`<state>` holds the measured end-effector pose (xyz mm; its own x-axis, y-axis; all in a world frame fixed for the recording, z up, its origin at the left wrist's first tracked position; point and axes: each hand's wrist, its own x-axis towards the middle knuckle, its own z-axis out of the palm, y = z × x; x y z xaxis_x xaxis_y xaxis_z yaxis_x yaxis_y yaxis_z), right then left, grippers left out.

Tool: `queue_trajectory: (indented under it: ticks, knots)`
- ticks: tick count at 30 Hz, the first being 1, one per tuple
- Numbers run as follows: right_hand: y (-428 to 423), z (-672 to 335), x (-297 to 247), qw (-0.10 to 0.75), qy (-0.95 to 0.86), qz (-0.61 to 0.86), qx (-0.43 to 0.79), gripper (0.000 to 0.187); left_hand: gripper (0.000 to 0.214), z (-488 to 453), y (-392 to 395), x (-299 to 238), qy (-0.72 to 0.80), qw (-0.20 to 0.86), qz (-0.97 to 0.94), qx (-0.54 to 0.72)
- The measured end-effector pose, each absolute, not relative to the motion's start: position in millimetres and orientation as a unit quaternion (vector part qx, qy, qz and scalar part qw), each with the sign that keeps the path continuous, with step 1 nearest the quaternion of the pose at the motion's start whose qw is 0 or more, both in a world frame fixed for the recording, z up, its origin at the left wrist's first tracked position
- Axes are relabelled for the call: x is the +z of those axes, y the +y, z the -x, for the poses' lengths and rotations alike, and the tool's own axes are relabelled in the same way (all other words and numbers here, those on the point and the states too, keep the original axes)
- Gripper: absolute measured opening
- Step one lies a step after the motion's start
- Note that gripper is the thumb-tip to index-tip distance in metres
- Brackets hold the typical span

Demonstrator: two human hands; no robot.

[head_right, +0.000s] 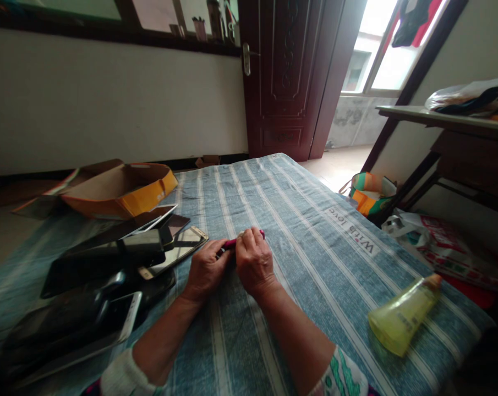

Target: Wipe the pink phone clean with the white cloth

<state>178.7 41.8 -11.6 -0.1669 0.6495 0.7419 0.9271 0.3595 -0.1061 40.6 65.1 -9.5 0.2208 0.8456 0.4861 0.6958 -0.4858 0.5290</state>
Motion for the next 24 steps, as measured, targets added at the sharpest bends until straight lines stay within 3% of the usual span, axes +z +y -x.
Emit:
queue_trajectory:
  ticks: [24]
  knots:
    - [45.6,-209.4,-10.3,0.366,-0.678,0.608,-0.193,0.025,0.018,-41.4,65.2,-13.1,0.51,0.079,-0.77,0.376]
